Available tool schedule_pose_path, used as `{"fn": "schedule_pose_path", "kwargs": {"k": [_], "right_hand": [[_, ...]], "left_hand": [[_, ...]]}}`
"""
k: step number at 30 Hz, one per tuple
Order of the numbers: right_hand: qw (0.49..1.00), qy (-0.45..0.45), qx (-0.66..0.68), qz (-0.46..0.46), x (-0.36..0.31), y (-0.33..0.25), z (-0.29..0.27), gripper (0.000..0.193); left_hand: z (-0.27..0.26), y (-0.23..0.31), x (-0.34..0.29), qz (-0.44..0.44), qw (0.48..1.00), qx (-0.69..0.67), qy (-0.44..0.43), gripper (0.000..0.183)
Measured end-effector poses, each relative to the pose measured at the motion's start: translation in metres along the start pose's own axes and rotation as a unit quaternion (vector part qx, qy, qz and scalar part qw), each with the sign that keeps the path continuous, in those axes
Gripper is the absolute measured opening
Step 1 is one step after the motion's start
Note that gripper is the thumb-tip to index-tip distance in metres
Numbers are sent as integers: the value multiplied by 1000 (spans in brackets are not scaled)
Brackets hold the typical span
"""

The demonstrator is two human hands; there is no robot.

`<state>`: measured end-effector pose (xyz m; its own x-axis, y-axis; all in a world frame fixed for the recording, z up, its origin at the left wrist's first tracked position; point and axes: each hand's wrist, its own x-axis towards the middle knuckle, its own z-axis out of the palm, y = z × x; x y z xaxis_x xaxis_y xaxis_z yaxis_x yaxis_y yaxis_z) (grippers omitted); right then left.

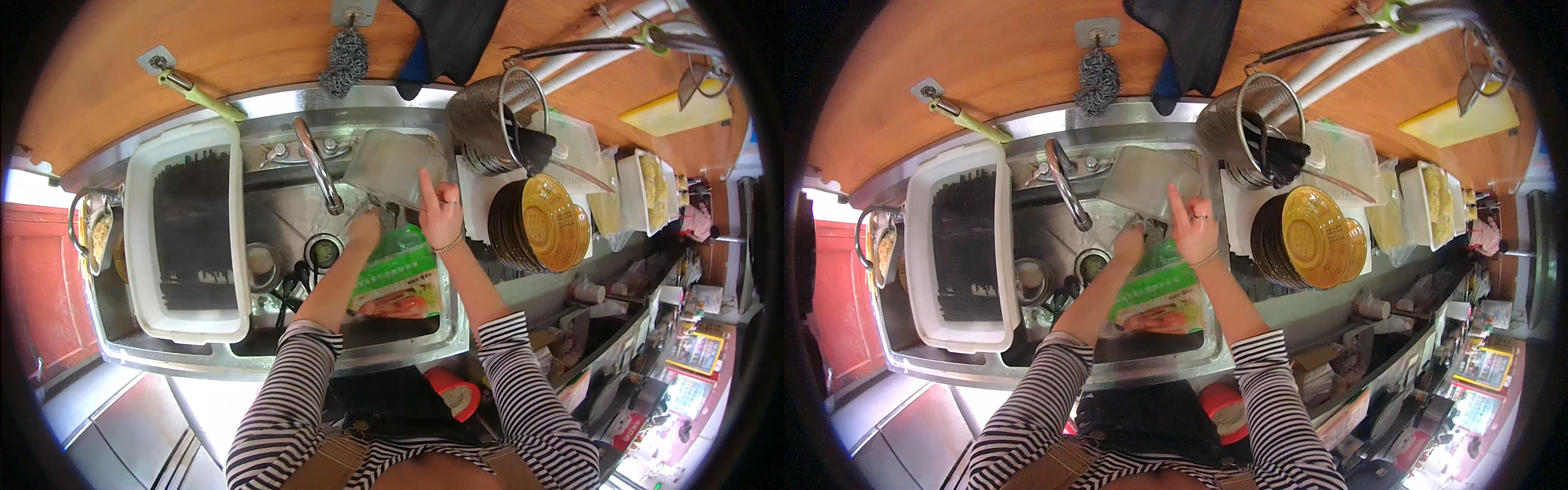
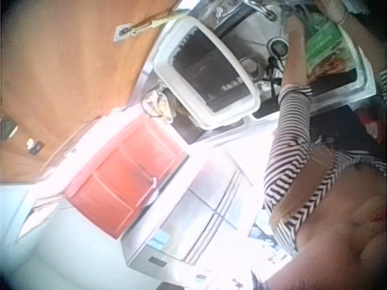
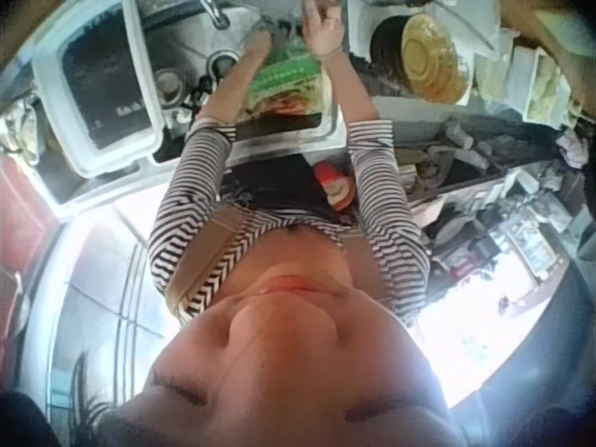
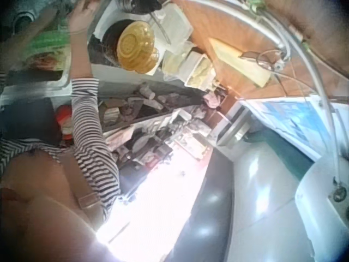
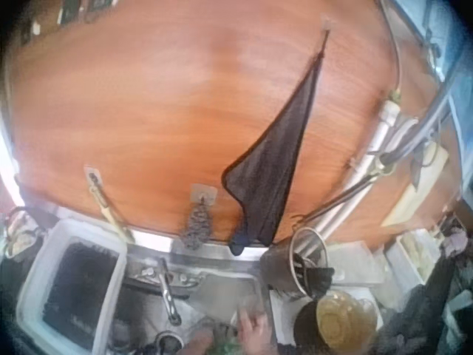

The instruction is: The person washes black chopsticks under running water at a kitchen sink, rinses them, and places them into a white plastic container. The person also rinses a clear plastic lid and sets it aside on the counter.

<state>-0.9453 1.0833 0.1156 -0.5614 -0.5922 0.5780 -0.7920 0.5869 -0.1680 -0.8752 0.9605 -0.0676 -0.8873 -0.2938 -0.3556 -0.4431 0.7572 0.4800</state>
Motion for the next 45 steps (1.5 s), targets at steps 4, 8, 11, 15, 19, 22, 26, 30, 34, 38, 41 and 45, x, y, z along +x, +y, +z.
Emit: {"fn": "schedule_pose_path", "kwargs": {"k": [4,8,11,15,19,22,26,30,34,38,41,45], "right_hand": [[996,-31,26,-84,-7,9,-25,63],[993,-14,8,-117,-9,-1,-61,59],[994,31,32,-101,-11,-14,-92,58],[991,110,65,-27,-27,-38,-138,59],[973,193,107,65,-56,-60,-173,62],[942,189,176,216,-86,-77,-183,68],[785,216,376,443,-129,-85,-177,62],[739,221,261,581,-188,-74,-192,61],[440,350,457,689,-260,-61,-245,58],[313,515,398,692,-320,-30,-298,63],[318,568,345,676,-355,-6,-328,64],[386,528,297,696,-373,31,-350,60]], "left_hand": [[-51,-13,-26,15,997,-59,55,26],[-92,-29,-44,10,978,-189,84,38],[-111,-43,-41,98,987,-85,96,46],[-128,-44,-35,159,967,-139,140,56],[-157,-18,-43,7,965,-219,147,64],[-176,9,-52,-63,972,-182,131,71],[-183,15,-57,-134,884,-440,81,70],[-183,-12,-51,-133,743,-655,50,59],[-181,-35,-54,-43,670,-740,-24,45],[-179,-29,-68,57,714,-696,-38,45],[-184,-16,-82,29,765,-644,-5,46],[-185,-4,-86,-31,849,-522,78,46]]}}
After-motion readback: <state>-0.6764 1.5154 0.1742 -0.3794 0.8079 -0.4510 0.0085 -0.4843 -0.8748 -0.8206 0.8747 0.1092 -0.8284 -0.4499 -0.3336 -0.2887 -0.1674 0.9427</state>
